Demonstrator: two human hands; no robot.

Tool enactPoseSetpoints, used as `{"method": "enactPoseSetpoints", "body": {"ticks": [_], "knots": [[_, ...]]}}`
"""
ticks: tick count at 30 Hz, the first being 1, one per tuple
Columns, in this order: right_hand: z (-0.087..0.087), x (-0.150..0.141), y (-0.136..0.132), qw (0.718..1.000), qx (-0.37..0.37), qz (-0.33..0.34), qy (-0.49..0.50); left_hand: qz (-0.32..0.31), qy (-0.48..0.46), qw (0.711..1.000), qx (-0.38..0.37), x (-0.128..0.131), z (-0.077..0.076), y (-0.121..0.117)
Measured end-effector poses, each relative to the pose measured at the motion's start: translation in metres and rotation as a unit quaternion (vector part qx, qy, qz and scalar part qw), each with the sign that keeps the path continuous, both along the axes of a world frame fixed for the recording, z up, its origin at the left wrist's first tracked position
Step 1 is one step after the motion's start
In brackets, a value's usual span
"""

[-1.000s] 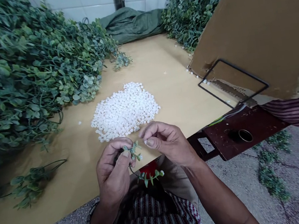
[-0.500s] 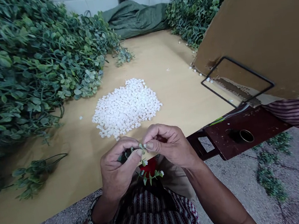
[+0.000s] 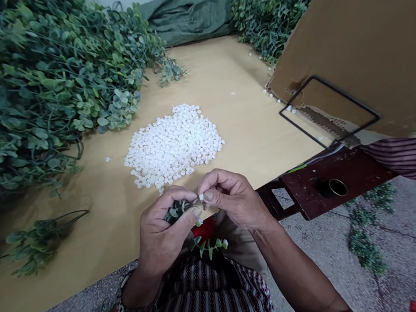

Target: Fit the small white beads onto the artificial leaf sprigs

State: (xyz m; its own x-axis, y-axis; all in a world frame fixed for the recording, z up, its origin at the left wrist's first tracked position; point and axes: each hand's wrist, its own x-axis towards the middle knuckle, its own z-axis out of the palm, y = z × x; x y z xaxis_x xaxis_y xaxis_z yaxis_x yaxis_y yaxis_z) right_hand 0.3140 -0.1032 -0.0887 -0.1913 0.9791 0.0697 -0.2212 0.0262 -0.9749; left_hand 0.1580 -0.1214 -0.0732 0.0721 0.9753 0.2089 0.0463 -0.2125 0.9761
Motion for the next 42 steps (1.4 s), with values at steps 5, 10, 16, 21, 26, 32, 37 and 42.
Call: {"method": "enactPoseSetpoints", "body": {"ticks": [5,10,16,21,26,32,37,42], "knots": [[0.005,0.010,0.012,0.973,0.101,-0.025,-0.206,0.036,-0.012,0.999,-0.024,0.002,-0.003,0.000],[0.010,0.014,0.022,0.837,0.254,-0.034,-0.484,0.073,-0.133,0.985,-0.077,0.002,-0.011,0.001],[0.003,0.019,0.021,0.849,0.278,-0.057,-0.446,0.087,-0.224,0.961,-0.136,0.001,-0.012,0.004],[0.004,0.020,0.013,0.816,0.334,-0.094,-0.463,0.097,-0.254,0.949,-0.160,0.002,-0.007,0.004],[-0.001,0.010,0.013,0.731,0.397,-0.089,-0.549,0.095,-0.264,0.950,-0.140,0.003,-0.005,0.006],[-0.001,0.006,0.012,0.784,0.337,-0.100,-0.511,0.088,-0.270,0.948,-0.143,0.004,-0.005,0.006],[0.012,-0.006,0.000,0.956,0.158,-0.065,-0.238,0.078,-0.301,0.939,-0.149,0.004,-0.005,0.006],[0.014,-0.023,-0.004,0.988,0.120,-0.027,-0.091,0.064,-0.244,0.961,-0.114,0.002,-0.012,0.003]]}}
